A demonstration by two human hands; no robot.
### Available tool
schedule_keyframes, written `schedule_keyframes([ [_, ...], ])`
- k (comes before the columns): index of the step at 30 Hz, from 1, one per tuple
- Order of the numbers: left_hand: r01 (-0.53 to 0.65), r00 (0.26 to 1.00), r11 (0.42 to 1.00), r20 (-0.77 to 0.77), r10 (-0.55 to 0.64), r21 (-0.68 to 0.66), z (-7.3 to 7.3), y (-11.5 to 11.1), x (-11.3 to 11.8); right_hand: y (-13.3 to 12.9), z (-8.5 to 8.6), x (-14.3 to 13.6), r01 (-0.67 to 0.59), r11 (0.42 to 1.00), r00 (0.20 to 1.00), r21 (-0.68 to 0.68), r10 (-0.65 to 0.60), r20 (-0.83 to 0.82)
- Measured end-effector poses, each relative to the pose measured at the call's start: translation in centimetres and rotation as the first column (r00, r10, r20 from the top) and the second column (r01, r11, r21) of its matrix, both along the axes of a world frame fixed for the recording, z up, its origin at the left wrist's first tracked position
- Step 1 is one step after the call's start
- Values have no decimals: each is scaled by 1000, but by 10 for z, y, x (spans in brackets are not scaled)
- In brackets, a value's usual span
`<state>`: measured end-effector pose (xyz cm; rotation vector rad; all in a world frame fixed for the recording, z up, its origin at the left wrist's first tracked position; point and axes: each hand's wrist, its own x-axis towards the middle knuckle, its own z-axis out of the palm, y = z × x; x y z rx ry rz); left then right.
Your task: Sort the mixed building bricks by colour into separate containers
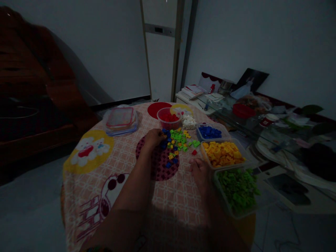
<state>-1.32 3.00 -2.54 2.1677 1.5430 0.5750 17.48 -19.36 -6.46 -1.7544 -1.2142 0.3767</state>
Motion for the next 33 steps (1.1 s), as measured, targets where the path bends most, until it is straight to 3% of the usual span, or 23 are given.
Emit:
schedule_keyframes([
  [6, 47, 944, 998, 327, -33, -34, 8, -5, 10, 1, -4, 1, -3, 1000, 1000, -4, 3, -22],
  [12, 288, 770, 954, 611, -182, -79, 10, -32, 62, 2, -6, 1, 3, 1000, 1000, 3, -3, -24],
  [15, 487, 654, 865, 706, -270, -120, 4, -54, 93, 1, -5, 1, 11, 1000, 1000, 6, -11, -18],
  [18, 677, 508, 722, 800, -318, -142, 0, -76, 116, 1, -3, 1, 11, 1000, 1000, -9, -12, -4],
  [21, 803, 353, 585, 884, -308, -117, -1, -88, 125, 2, -2, 2, 9, 1000, 1000, -30, -9, 12],
  [23, 823, 316, 557, 904, -287, -110, -1, -86, 124, 2, -2, 2, -1, 1000, 1000, -31, 2, 4],
  [25, 780, 355, 614, 894, -274, -122, 1, -75, 116, 3, -3, 3, -4, 1000, 1000, -28, 4, -4],
  [27, 687, 427, 716, 867, -256, -127, 3, -59, 103, 2, -4, 3, 9, 1000, 1000, -26, -9, -5],
  [30, 493, 518, 860, 839, -166, -134, 7, -33, 75, 0, -3, 2, 17, 1000, 1000, -19, -17, 4],
  [33, 292, 575, 946, 816, -58, -139, 10, -12, 41, -1, -2, 2, 8, 1000, 1000, -20, -8, 13],
])
